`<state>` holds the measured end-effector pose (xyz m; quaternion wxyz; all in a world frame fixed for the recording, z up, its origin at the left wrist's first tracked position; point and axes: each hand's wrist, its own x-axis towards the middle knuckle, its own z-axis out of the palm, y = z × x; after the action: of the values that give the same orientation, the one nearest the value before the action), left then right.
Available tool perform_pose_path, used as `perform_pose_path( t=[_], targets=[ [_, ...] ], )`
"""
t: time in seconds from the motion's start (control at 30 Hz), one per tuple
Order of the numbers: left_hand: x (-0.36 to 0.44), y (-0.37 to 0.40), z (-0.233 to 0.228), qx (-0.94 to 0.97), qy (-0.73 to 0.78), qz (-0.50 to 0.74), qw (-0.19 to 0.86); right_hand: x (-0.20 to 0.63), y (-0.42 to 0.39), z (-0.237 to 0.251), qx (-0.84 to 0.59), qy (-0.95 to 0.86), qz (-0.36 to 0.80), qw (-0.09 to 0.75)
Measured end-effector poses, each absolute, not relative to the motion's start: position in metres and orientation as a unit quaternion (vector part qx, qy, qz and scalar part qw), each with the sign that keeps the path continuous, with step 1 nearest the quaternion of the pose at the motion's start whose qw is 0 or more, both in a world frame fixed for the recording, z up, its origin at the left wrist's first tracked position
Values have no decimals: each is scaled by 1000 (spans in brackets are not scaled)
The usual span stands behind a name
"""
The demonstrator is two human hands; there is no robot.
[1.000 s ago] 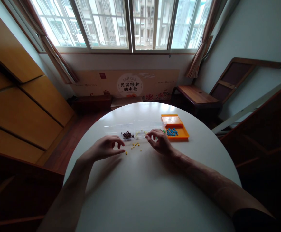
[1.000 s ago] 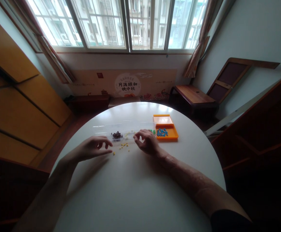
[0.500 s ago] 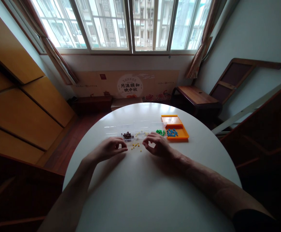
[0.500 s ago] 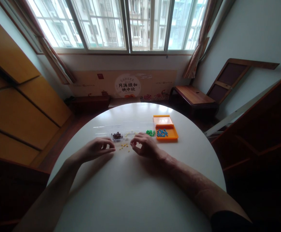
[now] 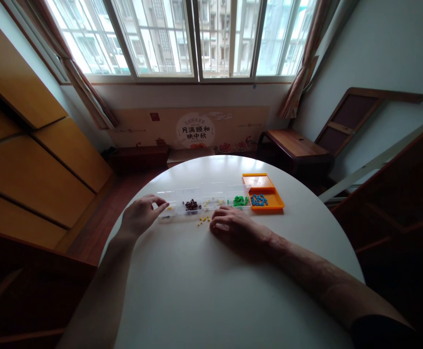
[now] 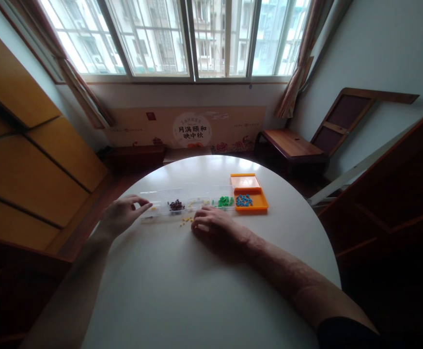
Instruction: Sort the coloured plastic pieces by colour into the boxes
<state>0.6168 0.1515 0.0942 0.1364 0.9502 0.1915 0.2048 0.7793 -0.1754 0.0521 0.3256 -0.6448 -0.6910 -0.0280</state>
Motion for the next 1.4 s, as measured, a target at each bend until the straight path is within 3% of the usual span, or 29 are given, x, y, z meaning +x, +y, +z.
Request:
perform_pose_path(
  t=[0.37, 0.53, 0.83, 1.07, 1.4],
  targets=[
    [617, 146, 96, 952, 167, 218, 137, 775, -172, 47, -686, -646, -56, 330],
    [621, 120, 102, 945, 57, 268, 177, 774, -173, 49, -674, -673, -73, 297],
    [632, 75, 78, 957, -142, 173, 185, 766, -184, 59, -715, -642, -79, 266],
    [635, 70, 67, 949, -165, 167, 211, 774, -184, 49, -710, -639, -70, 289],
    [643, 47, 60, 885, -148, 146, 415, 775, -179, 49, -653, -648, -104, 379]
  ],
)
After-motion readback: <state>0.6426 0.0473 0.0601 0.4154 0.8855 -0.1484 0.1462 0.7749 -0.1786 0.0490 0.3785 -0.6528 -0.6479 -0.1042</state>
